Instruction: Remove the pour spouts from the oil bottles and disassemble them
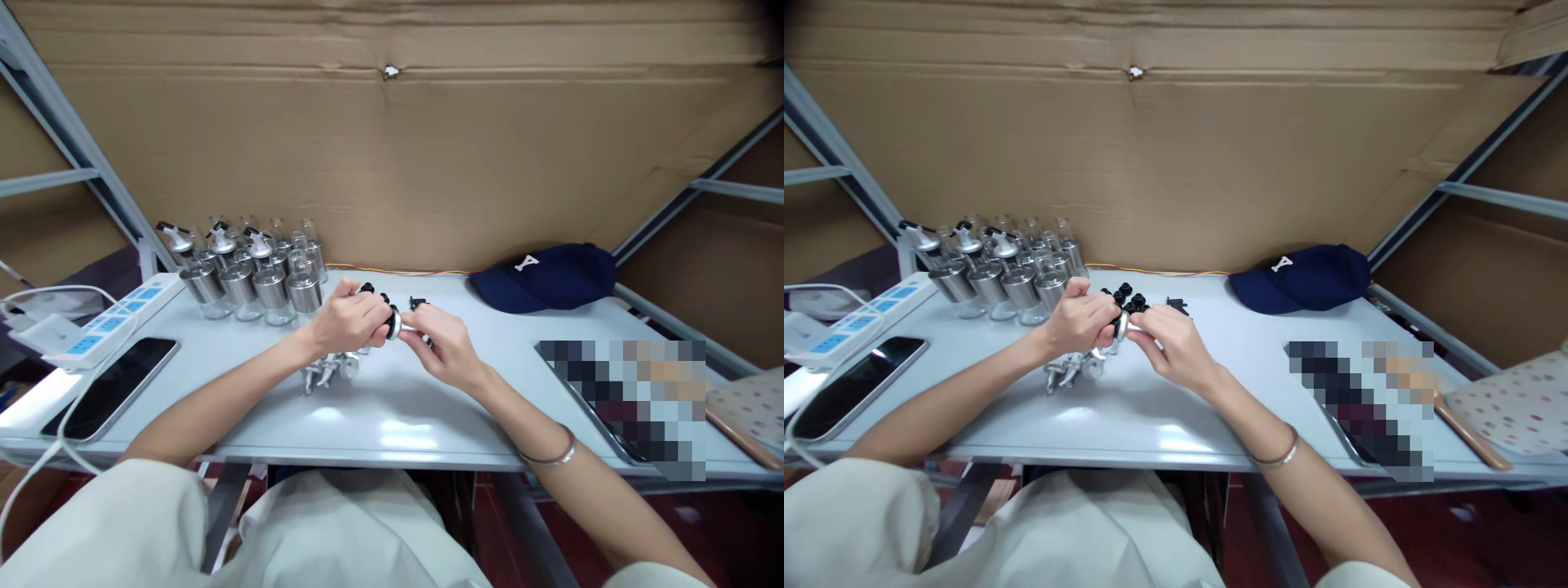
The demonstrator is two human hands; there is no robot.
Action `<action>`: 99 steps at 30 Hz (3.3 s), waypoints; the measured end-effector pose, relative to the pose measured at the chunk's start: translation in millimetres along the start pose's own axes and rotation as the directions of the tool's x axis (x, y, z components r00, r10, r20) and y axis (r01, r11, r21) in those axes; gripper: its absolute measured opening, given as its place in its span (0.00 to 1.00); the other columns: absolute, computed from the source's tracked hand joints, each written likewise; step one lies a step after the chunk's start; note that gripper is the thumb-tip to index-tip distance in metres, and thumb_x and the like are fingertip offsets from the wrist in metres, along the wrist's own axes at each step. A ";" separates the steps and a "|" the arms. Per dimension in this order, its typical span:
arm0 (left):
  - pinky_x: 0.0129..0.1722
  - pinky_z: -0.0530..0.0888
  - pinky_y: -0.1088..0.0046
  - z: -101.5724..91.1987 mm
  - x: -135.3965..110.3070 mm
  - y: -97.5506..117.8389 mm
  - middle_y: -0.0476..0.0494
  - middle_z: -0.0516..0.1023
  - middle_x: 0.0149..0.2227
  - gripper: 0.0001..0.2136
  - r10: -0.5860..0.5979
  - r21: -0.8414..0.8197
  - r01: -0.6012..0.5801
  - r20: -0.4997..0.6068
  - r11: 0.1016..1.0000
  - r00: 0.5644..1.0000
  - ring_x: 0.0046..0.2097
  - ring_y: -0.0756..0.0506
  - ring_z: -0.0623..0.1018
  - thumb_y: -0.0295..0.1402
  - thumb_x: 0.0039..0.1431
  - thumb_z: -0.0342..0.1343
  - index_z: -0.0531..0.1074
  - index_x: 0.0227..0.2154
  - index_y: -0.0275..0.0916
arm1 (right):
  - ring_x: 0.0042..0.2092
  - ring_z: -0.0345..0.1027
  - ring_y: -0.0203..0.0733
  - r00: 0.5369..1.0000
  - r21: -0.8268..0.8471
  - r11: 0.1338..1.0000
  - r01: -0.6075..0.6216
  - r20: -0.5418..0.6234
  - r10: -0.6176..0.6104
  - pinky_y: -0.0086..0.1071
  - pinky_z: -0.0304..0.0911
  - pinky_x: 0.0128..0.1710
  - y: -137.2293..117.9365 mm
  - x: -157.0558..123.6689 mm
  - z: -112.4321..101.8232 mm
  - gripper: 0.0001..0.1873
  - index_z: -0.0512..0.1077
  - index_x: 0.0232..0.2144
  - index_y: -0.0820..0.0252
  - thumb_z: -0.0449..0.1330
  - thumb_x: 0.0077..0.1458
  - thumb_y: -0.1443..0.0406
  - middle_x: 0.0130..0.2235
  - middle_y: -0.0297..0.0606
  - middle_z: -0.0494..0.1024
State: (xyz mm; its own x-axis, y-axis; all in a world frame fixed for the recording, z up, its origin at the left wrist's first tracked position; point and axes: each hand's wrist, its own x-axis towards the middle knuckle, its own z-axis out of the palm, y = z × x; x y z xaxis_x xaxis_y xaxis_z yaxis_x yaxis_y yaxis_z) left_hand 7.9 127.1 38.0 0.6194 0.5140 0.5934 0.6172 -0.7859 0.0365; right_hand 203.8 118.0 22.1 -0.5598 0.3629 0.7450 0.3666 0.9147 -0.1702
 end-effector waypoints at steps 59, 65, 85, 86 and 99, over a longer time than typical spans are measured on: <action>0.44 0.69 0.71 -32.8 7.7 -9.0 0.41 0.72 0.42 0.07 -0.059 -0.143 0.062 0.024 0.988 0.998 0.43 0.48 0.73 0.27 0.61 0.48 0.69 0.40 0.36 | 0.22 0.51 0.33 0.800 0.448 0.727 -0.521 -0.042 0.599 0.30 0.49 0.24 27.7 -1.7 -1.5 0.22 0.66 0.25 0.58 0.50 0.56 0.48 0.18 0.29 0.60; 0.40 0.70 0.73 -36.0 16.0 -25.2 0.41 0.71 0.44 0.13 -0.166 0.089 0.157 0.098 0.984 0.981 0.39 0.49 0.74 0.21 0.59 0.45 0.70 0.42 0.36 | 0.22 0.50 0.32 0.746 0.536 0.658 -0.530 -0.074 0.661 0.29 0.49 0.23 33.9 3.7 -2.5 0.25 0.62 0.20 0.58 0.54 0.50 0.44 0.18 0.29 0.58; 0.42 0.69 0.71 43.2 39.9 -70.6 0.37 0.75 0.42 0.12 -0.352 0.319 0.226 0.422 0.920 0.836 0.45 0.43 0.75 0.21 0.55 0.49 0.73 0.39 0.35 | 0.23 0.54 0.33 0.757 0.505 0.673 -0.541 -0.056 0.650 0.29 0.52 0.24 39.5 0.5 -2.3 0.23 0.65 0.23 0.58 0.54 0.51 0.45 0.19 0.30 0.62; 0.42 0.69 0.71 43.4 38.7 -72.3 0.37 0.75 0.42 0.12 -0.361 0.318 0.238 0.416 0.918 0.835 0.45 0.43 0.75 0.21 0.55 0.49 0.73 0.39 0.35 | 0.23 0.54 0.33 0.758 0.501 0.675 -0.542 -0.055 0.650 0.28 0.52 0.25 39.8 0.3 -2.4 0.23 0.65 0.23 0.58 0.54 0.51 0.45 0.19 0.30 0.62; 0.38 0.69 0.72 42.8 33.4 -68.0 0.41 0.77 0.43 0.13 -0.406 0.270 0.317 0.406 0.909 0.819 0.44 0.42 0.76 0.26 0.57 0.51 0.71 0.44 0.41 | 0.23 0.54 0.32 0.756 0.519 0.664 -0.539 -0.051 0.653 0.28 0.52 0.24 39.9 -0.6 -1.3 0.22 0.66 0.24 0.58 0.55 0.51 0.45 0.19 0.29 0.62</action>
State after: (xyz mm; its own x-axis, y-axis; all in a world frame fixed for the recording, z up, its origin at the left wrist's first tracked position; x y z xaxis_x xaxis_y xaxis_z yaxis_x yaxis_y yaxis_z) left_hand 7.4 212.4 21.0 0.4533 0.8795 0.1448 0.8886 -0.4586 0.0040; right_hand 219.7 154.0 15.7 -0.1454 0.8624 0.4849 0.1591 0.5041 -0.8489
